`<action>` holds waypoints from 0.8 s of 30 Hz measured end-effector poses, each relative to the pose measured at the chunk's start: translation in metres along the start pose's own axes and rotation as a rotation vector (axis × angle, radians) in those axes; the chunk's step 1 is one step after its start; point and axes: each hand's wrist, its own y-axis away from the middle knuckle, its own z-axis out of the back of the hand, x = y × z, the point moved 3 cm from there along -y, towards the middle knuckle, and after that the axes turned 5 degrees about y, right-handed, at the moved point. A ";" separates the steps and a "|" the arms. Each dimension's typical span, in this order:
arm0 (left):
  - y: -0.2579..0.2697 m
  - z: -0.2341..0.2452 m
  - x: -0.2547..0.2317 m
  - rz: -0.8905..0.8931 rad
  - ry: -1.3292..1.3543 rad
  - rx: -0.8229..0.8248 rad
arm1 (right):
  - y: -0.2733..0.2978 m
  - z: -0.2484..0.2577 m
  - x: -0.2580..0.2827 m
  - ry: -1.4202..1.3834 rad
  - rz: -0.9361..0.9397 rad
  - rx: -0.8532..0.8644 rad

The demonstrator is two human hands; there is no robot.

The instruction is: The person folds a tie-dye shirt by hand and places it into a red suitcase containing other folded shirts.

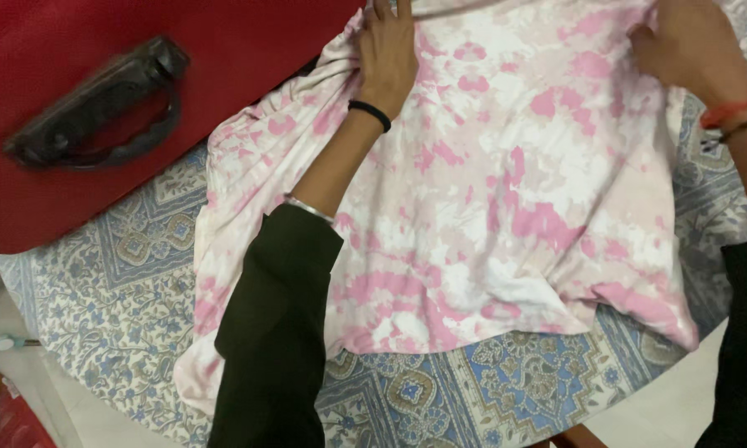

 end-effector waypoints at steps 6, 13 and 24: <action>0.106 0.105 -0.052 -0.357 0.575 -0.143 | 0.086 0.133 0.050 -0.352 -0.435 0.279; 0.229 0.198 -0.119 -0.581 0.774 0.211 | 0.147 0.280 0.132 -0.515 -0.701 0.483; 0.283 0.177 -0.138 -0.716 0.686 0.161 | 0.249 0.260 0.146 -0.847 -0.733 0.213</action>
